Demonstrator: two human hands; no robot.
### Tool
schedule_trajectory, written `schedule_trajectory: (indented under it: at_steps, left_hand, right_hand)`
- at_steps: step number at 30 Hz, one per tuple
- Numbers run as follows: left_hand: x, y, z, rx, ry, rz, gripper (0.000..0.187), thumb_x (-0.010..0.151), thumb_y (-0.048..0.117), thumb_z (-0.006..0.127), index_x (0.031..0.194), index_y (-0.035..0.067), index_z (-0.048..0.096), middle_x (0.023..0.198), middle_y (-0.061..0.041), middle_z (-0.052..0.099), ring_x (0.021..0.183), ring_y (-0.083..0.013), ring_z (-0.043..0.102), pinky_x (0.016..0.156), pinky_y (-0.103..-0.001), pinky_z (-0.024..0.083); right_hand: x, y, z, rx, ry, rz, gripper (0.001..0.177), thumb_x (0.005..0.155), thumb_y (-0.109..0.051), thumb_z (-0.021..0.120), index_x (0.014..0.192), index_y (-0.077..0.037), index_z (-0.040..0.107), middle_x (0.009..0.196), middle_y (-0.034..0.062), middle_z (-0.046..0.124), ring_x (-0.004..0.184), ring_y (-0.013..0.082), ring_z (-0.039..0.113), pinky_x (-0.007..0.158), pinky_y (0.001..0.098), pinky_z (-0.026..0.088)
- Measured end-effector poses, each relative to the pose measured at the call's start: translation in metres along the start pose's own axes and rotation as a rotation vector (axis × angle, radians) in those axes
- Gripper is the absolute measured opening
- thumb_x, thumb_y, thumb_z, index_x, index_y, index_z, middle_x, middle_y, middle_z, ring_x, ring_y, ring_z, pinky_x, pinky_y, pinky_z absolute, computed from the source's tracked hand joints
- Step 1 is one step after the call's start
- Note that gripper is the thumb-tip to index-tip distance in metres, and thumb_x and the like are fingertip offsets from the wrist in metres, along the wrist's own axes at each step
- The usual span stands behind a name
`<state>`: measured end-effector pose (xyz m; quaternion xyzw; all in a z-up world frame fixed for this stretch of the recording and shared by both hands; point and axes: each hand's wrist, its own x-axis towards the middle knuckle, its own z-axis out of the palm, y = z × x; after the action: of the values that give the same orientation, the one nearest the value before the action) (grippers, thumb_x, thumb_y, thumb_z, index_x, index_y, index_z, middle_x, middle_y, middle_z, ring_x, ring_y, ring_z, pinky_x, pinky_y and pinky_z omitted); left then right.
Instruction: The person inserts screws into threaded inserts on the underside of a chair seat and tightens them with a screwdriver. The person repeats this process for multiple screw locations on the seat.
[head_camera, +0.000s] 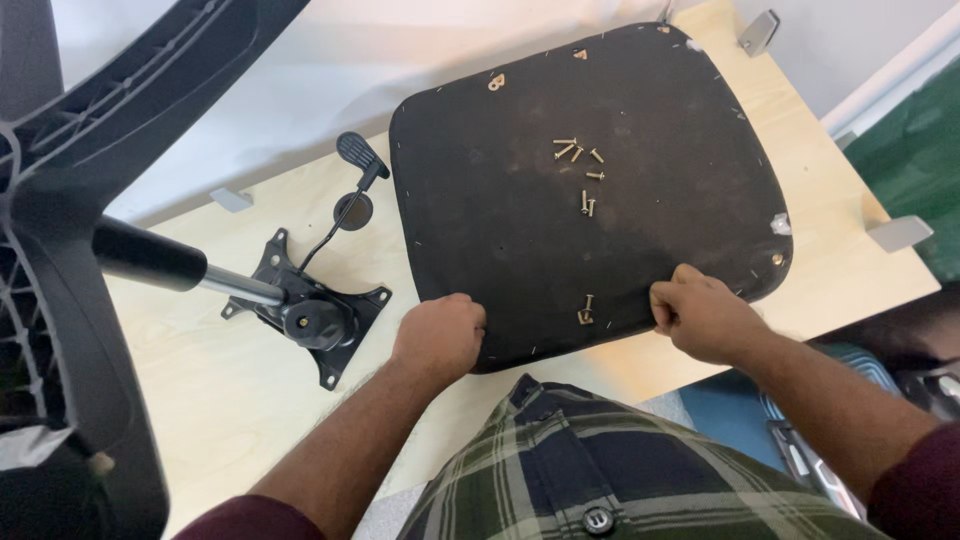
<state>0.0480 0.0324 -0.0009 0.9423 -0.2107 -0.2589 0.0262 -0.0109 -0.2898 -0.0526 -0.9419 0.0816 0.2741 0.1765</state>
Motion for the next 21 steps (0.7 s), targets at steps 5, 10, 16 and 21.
schedule_trajectory:
  at_steps: [5, 10, 16, 21]
  left_hand:
    - [0.017, 0.016, -0.006, 0.035, -0.022, -0.055, 0.025, 0.093, 0.03, 0.073, 0.107, 0.01, 0.073, 0.115, -0.009, 0.068, 0.112, -0.0319, 0.066, 0.093, -0.046, 0.055]
    - [0.028, 0.021, -0.002, 0.069, -0.065, -0.088, 0.031, 0.091, 0.034, 0.077, 0.11, 0.009, 0.071, 0.117, -0.011, 0.068, 0.114, -0.0316, 0.066, 0.093, -0.045, 0.055]
    - [0.029, 0.022, -0.002, 0.051, -0.048, -0.088, 0.028, 0.09, 0.031, 0.078, 0.108, 0.01, 0.072, 0.118, -0.01, 0.067, 0.115, -0.0304, 0.065, 0.095, -0.044, 0.054]
    - [0.029, 0.025, 0.0, 0.078, -0.094, -0.103, 0.029, 0.094, 0.032, 0.075, 0.112, 0.01, 0.069, 0.119, -0.009, 0.066, 0.115, -0.0282, 0.065, 0.096, -0.043, 0.054]
  right_hand:
    - [-0.004, 0.001, -0.008, 0.009, -0.015, -0.056, 0.01, 0.088, -0.007, 0.064, 0.08, -0.013, 0.062, 0.098, 0.0023, 0.055, 0.099, 0.0219, 0.059, 0.084, 0.0412, 0.051]
    - [-0.007, 0.001, -0.012, 0.014, 0.004, -0.09, 0.009, 0.087, -0.011, 0.065, 0.08, -0.014, 0.061, 0.096, 0.0014, 0.055, 0.097, 0.0215, 0.06, 0.084, 0.0407, 0.051]
    - [-0.006, 0.001, -0.015, 0.007, 0.006, -0.092, 0.009, 0.088, -0.012, 0.065, 0.08, -0.014, 0.061, 0.095, 0.0015, 0.055, 0.097, 0.0211, 0.06, 0.083, 0.0399, 0.052]
    - [-0.005, -0.002, -0.016, -0.038, -0.055, -0.036, 0.01, 0.09, -0.012, 0.065, 0.081, -0.015, 0.061, 0.096, 0.0008, 0.055, 0.096, 0.0193, 0.059, 0.082, 0.0386, 0.053]
